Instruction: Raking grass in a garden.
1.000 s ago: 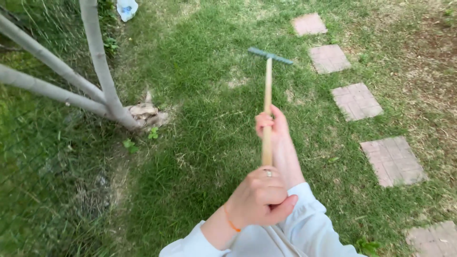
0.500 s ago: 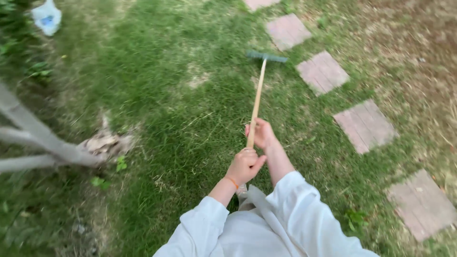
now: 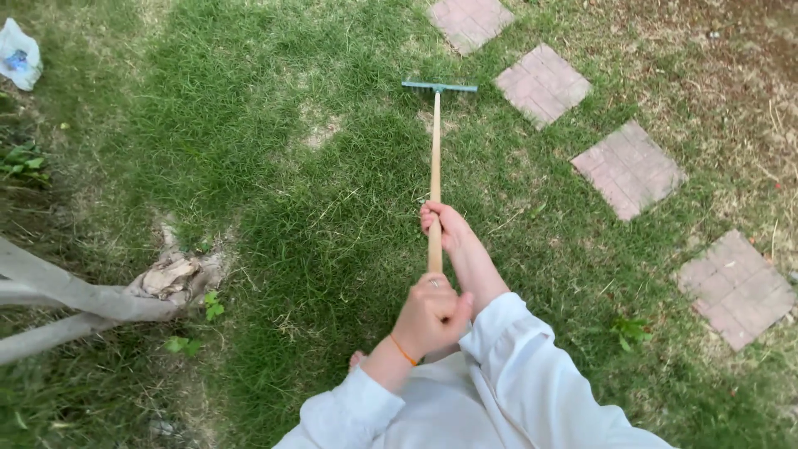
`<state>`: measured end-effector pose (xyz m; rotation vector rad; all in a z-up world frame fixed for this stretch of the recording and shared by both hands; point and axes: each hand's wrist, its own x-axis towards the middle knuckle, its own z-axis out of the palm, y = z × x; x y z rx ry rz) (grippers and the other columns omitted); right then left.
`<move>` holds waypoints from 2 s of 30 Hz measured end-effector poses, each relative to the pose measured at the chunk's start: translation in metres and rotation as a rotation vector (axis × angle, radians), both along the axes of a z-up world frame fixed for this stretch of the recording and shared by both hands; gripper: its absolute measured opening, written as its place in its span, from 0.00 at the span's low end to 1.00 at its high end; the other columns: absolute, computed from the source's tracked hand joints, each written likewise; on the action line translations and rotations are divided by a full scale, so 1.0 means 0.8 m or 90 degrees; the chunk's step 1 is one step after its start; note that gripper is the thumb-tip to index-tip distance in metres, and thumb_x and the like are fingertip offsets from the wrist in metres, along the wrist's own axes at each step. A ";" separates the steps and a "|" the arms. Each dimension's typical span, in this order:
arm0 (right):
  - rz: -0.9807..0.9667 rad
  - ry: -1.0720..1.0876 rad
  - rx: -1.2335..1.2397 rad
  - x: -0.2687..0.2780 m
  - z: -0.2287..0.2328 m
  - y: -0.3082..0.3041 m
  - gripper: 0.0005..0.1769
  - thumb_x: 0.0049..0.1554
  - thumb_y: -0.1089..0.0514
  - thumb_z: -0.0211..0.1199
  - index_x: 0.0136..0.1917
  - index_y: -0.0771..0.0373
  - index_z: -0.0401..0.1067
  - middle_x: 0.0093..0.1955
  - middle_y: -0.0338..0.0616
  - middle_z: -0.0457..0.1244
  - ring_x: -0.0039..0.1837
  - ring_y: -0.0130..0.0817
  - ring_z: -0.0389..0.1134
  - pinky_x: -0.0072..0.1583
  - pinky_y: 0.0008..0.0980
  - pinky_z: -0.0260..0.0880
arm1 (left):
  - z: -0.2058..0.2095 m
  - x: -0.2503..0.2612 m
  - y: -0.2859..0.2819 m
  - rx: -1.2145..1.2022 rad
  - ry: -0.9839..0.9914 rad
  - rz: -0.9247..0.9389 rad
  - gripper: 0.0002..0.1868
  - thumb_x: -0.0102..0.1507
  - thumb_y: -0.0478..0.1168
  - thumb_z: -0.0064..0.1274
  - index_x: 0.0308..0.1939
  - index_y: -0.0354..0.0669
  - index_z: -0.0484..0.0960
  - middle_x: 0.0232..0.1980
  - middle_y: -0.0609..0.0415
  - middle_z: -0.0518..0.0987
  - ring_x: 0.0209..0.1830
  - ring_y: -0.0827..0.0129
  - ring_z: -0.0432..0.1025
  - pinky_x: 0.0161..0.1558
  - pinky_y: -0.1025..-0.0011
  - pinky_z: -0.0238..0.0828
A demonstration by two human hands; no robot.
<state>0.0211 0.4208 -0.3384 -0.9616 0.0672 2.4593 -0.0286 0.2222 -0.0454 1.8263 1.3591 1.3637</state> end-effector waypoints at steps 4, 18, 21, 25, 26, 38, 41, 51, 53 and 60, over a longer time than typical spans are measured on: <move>0.008 -0.069 -0.015 -0.006 0.010 -0.031 0.09 0.67 0.58 0.53 0.46 0.64 0.61 0.35 0.38 0.59 0.32 0.25 0.61 0.34 0.24 0.68 | 0.034 -0.014 -0.054 -0.008 0.005 -0.065 0.24 0.63 0.31 0.57 0.13 0.43 0.69 0.16 0.53 0.70 0.17 0.60 0.66 0.43 0.66 0.71; -0.161 0.141 -0.144 -0.078 -0.006 -0.184 0.09 0.63 0.60 0.57 0.43 0.65 0.60 0.31 0.36 0.57 0.29 0.24 0.58 0.30 0.22 0.65 | 0.142 -0.117 -0.245 0.014 -0.027 -0.196 0.24 0.64 0.32 0.57 0.14 0.44 0.67 0.17 0.54 0.68 0.17 0.60 0.64 0.34 0.66 0.63; -0.264 0.095 -0.259 -0.089 0.108 -0.219 0.17 0.62 0.51 0.61 0.46 0.65 0.59 0.30 0.35 0.55 0.27 0.23 0.57 0.27 0.20 0.60 | 0.163 -0.126 -0.261 0.034 -0.033 -0.216 0.25 0.63 0.33 0.58 0.14 0.44 0.64 0.17 0.54 0.66 0.17 0.59 0.63 0.31 0.66 0.61; -0.299 0.108 -0.325 -0.086 0.151 -0.241 0.25 0.58 0.42 0.68 0.43 0.62 0.60 0.27 0.33 0.52 0.26 0.23 0.54 0.26 0.20 0.56 | 0.190 -0.137 -0.272 0.047 -0.051 -0.253 0.25 0.63 0.33 0.59 0.16 0.44 0.62 0.18 0.55 0.64 0.19 0.59 0.63 0.33 0.66 0.62; -0.314 0.110 -0.323 -0.092 0.146 -0.232 0.25 0.58 0.42 0.68 0.43 0.62 0.60 0.27 0.33 0.52 0.26 0.23 0.54 0.26 0.20 0.56 | 0.197 -0.142 -0.269 0.048 -0.053 -0.269 0.25 0.63 0.33 0.59 0.16 0.44 0.62 0.18 0.55 0.64 0.19 0.59 0.63 0.33 0.66 0.62; -0.495 0.369 -0.179 0.081 0.179 -0.200 0.28 0.61 0.46 0.63 0.28 0.53 0.53 0.23 0.30 0.49 0.22 0.19 0.50 0.25 0.19 0.52 | 0.224 -0.099 -0.204 0.060 -0.070 -0.583 0.22 0.57 0.32 0.60 0.16 0.44 0.61 0.20 0.56 0.62 0.22 0.61 0.61 0.34 0.65 0.61; -0.590 0.380 -0.121 0.178 0.173 -0.197 0.25 0.63 0.46 0.60 0.30 0.55 0.54 0.24 0.30 0.49 0.23 0.20 0.50 0.26 0.19 0.52 | 0.208 -0.056 -0.172 0.069 -0.097 -0.653 0.21 0.57 0.31 0.59 0.16 0.43 0.62 0.20 0.56 0.61 0.22 0.61 0.61 0.35 0.65 0.63; -0.915 0.394 0.062 0.512 0.151 -0.299 0.20 0.62 0.51 0.60 0.34 0.59 0.57 0.26 0.35 0.52 0.26 0.25 0.54 0.29 0.24 0.58 | 0.158 0.147 -0.059 0.062 -0.144 -0.936 0.21 0.58 0.31 0.58 0.16 0.42 0.63 0.20 0.56 0.63 0.23 0.60 0.63 0.42 0.65 0.68; -0.997 0.367 0.093 0.545 0.154 -0.329 0.17 0.61 0.52 0.59 0.37 0.62 0.59 0.28 0.37 0.53 0.28 0.29 0.56 0.31 0.26 0.61 | 0.131 0.189 -0.037 0.049 -0.148 -0.978 0.21 0.58 0.31 0.58 0.16 0.43 0.63 0.20 0.55 0.64 0.23 0.60 0.64 0.42 0.65 0.69; -1.314 0.002 0.036 0.587 -0.002 -0.450 0.13 0.65 0.54 0.50 0.52 0.68 0.59 0.39 0.48 0.60 0.38 0.38 0.63 0.44 0.35 0.72 | -0.002 0.294 -0.019 -0.048 -0.113 -1.083 0.21 0.60 0.31 0.57 0.14 0.41 0.67 0.18 0.53 0.68 0.21 0.59 0.66 0.40 0.66 0.70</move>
